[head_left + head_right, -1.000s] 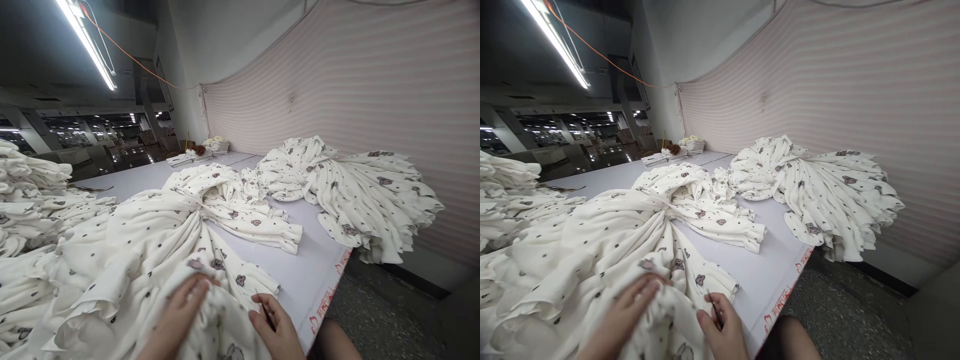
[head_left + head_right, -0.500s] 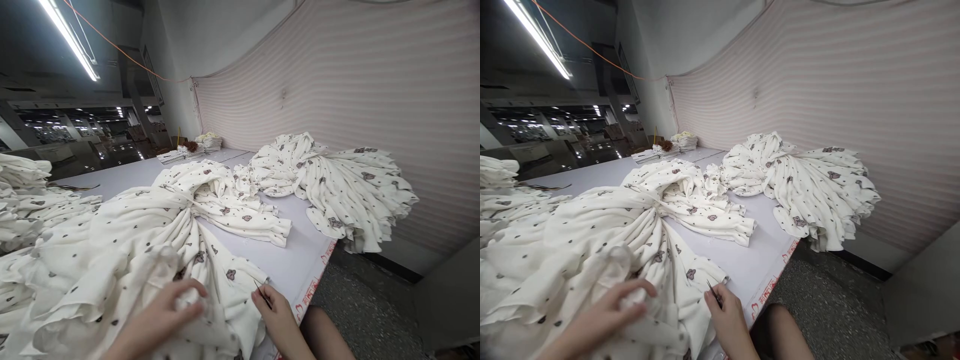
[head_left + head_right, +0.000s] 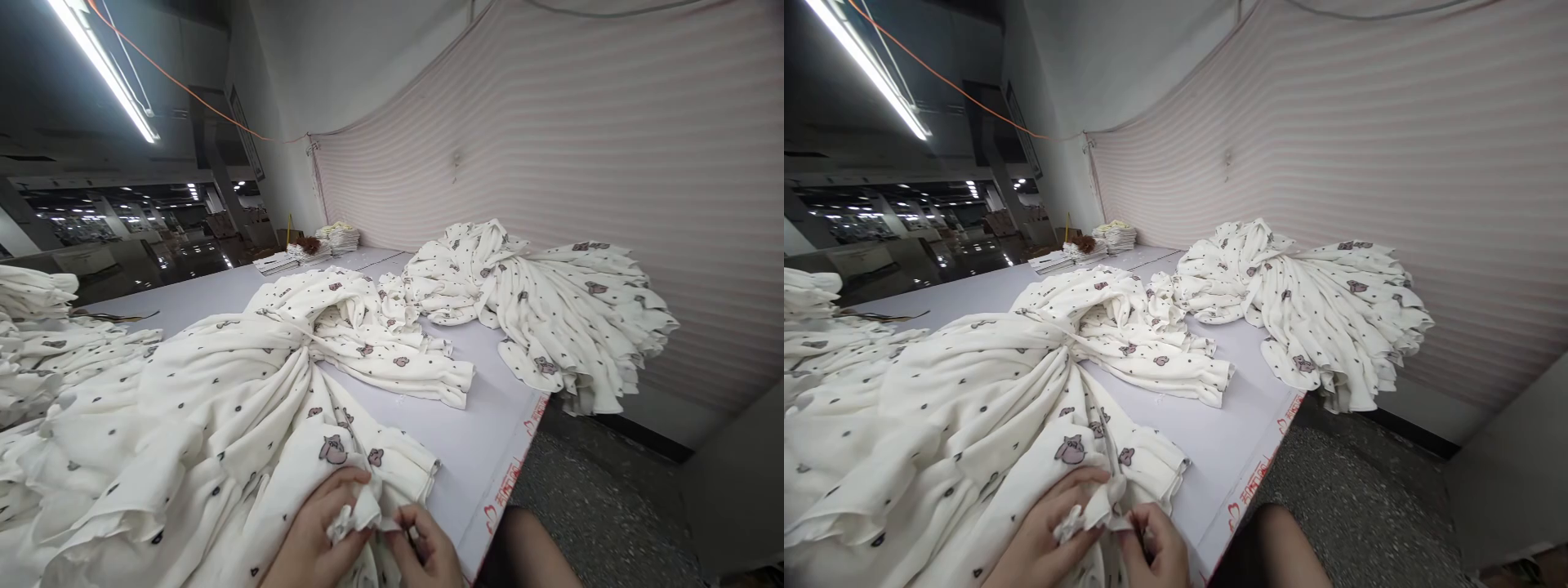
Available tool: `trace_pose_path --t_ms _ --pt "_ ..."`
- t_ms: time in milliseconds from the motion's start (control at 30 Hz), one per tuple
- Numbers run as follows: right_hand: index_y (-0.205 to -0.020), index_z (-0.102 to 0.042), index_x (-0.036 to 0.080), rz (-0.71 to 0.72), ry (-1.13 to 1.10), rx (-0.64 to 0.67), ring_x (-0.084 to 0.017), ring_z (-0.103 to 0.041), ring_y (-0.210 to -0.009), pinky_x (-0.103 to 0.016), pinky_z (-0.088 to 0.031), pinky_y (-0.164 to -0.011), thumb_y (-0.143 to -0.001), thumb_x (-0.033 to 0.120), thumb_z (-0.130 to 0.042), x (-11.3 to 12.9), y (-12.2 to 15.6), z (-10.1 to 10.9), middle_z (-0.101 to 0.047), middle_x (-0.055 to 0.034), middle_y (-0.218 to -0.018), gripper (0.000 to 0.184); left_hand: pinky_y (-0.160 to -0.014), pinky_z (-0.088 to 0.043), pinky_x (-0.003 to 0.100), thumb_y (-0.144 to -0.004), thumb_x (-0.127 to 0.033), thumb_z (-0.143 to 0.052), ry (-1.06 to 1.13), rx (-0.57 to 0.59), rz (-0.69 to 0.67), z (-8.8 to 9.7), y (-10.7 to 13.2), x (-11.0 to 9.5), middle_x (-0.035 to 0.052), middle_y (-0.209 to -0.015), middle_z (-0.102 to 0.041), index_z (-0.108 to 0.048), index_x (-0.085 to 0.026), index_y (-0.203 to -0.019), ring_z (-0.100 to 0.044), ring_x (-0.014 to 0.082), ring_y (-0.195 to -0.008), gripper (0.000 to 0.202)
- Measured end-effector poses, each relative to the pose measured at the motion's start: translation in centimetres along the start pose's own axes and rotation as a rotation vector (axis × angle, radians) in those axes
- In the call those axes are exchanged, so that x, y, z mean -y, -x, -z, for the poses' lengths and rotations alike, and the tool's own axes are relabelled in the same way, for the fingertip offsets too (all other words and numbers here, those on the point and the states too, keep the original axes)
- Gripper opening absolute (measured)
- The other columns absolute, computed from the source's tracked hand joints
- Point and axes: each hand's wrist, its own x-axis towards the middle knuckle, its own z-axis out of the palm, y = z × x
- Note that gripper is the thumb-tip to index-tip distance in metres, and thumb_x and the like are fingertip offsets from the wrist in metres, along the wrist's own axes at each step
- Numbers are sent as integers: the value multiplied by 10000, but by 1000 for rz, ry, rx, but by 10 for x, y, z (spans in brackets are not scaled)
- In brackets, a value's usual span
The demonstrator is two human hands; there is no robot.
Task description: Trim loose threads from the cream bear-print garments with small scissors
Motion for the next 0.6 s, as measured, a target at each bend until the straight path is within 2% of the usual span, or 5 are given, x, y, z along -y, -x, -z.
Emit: trace_pose_path --t_ms 100,267,433,533,600 --pt "-801 -637 208 172 23 -86 -128 -544 -523 -183 -429 -489 -836 442 -588 12 -11 10 -581 25 -620 242 -762 -481 247 -865 -275 -509 1 -99 -38 3 15 13 30 -906 -641 -505 -228 -789 -614 193 -825 90" --pt "-816 -556 232 389 163 -106 -146 -579 -616 -199 -452 -561 -863 292 -516 28 -15 15 -583 6 -749 86 -692 -447 220 -756 -80 -543 -323 -48 -346 -4 26 33 10 -859 -581 -534 -245 -829 -568 163 -742 181" --pt "-698 -499 237 472 463 -71 -135 -510 -557 -205 -409 -516 -774 156 -534 41 -19 8 -489 33 -674 117 -651 -404 229 -860 -318 -514 59 -29 -13 -8 17 33 -21 -755 -522 -382 -233 -739 -494 154 -692 198" --pt "-821 -613 246 469 365 107 -146 -605 -640 -190 -463 -565 -797 199 -590 48 -23 7 -609 10 -743 57 -644 -375 229 -815 -438 -571 215 -16 177 -3 12 31 -47 -716 -458 -448 -224 -783 -439 150 -693 249" --pt "-982 -656 268 489 259 240 -165 -662 -780 -181 -498 -640 -793 230 -642 48 -24 6 -685 -14 -886 193 -674 -382 238 -788 -475 -594 318 -24 213 -1 10 32 -48 -714 -473 -487 -217 -791 -449 155 -716 279"
